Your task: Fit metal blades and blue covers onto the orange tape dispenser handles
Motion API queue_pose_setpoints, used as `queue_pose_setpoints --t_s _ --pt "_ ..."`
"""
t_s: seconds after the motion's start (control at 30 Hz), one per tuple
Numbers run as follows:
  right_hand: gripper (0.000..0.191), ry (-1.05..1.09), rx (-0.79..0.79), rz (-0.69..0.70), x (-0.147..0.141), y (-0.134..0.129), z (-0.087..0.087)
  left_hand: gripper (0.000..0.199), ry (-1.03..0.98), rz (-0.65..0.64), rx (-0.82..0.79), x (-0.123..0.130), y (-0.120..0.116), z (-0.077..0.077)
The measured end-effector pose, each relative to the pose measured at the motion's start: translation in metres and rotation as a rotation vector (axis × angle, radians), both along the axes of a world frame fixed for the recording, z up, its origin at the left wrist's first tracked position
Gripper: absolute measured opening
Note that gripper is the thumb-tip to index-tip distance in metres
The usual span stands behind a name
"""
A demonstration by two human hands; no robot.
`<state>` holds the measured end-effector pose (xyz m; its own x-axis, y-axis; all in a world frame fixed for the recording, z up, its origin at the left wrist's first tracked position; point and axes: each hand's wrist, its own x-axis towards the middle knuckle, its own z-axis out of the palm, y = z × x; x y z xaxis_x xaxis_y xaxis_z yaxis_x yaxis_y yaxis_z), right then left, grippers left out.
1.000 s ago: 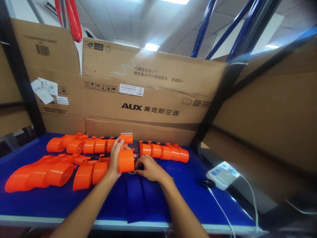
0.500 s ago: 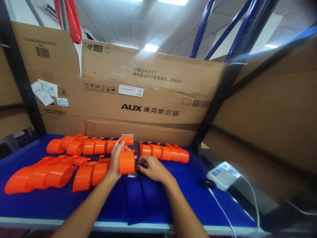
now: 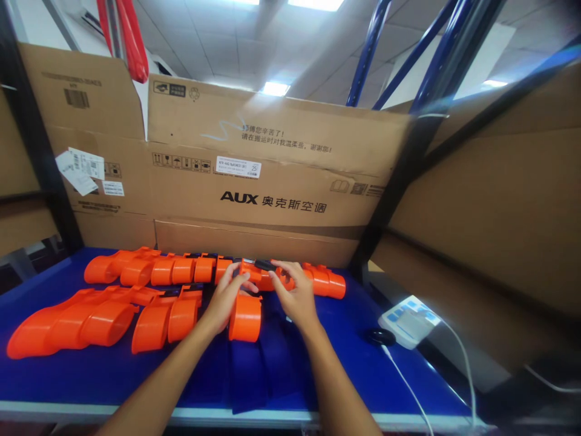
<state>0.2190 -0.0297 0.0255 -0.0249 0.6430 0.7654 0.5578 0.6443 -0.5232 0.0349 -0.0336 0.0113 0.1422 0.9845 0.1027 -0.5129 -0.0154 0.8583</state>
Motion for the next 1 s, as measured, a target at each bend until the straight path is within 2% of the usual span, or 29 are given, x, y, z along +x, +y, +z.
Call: queue_pose_setpoints --t_s 0.13,0.27,0.57,0.7,0.77,0.83,1.0 --pt "0.021 -0.054 0.028 0.074 -0.007 -0.004 0.002 0.055 -0.017 -0.035 0.029 0.002 -0.003 0.002" --pt "0.021 -0.058 0.013 0.07 -0.008 -0.004 0.003 0.055 -0.022 -0.055 0.023 0.002 -0.004 0.003" --pt "0.027 -0.08 -0.068 0.128 -0.008 -0.003 -0.001 0.051 0.095 -0.1 0.084 0.001 0.001 -0.007" --pt "0.041 0.022 -0.099 0.163 -0.009 -0.003 -0.002 0.047 0.014 -0.13 0.01 0.0 -0.002 -0.001" --pt "0.038 0.062 -0.116 0.132 -0.007 -0.001 -0.003 0.043 -0.064 -0.105 -0.047 -0.003 -0.003 0.002" --pt "0.03 -0.014 -0.177 0.068 -0.003 0.001 -0.004 0.04 -0.121 -0.078 -0.106 -0.006 -0.003 0.005" --pt "0.017 -0.514 -0.439 -0.145 0.006 0.002 -0.015 0.034 -0.185 -0.091 -0.221 -0.013 0.003 0.008"
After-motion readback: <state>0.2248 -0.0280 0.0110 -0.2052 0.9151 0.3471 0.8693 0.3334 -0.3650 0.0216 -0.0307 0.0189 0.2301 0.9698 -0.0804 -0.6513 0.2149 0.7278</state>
